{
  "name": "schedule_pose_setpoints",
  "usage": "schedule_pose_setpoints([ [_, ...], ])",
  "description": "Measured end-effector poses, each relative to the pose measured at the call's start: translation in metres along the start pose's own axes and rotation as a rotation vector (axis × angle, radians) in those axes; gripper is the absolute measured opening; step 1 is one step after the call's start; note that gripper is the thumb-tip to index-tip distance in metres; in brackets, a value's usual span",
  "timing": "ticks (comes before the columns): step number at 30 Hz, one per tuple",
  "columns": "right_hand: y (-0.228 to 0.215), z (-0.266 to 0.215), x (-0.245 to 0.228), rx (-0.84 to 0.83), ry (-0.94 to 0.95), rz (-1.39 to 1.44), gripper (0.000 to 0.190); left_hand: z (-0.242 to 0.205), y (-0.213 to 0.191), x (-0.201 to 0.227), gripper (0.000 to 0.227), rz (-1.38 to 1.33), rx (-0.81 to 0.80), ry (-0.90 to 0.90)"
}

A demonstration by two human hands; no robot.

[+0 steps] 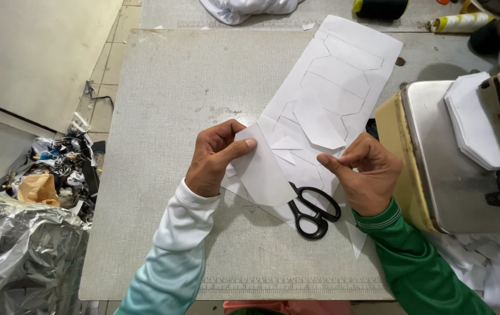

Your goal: The person uses scissors to cut a piece of white paper along a pre-drawn outline. They carefully follow the lines to create a specific shape, then place the cut piece on top of a larger sheet of paper with similar markings.

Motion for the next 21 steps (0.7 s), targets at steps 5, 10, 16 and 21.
schedule_pose_setpoints([
  [5,0.001,0.003,0.002,-0.034,0.005,-0.016,0.034,0.001,-0.001,0.000,0.016,-0.012,0.000,0.008],
  [10,-0.001,0.009,0.010,-0.056,0.066,-0.278,0.045,0.005,-0.016,-0.016,0.017,-0.003,0.037,0.001],
  [16,0.021,-0.001,0.006,-0.166,-0.167,-0.969,0.046,0.005,-0.019,-0.017,0.024,-0.046,0.063,-0.019],
  [21,0.022,-0.005,0.024,-0.187,-0.246,-1.092,0.012,-0.003,0.007,-0.030,0.028,-0.018,-0.123,-0.137],
])
Point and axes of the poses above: each hand's wrist, its own z-axis towards the middle knuckle, its own y-axis out of the palm, x = y × z, the point moved 9 cm from there along z, towards the middle knuckle, and after that the axes turned 7 degrees about y, right-handed, at the moved point
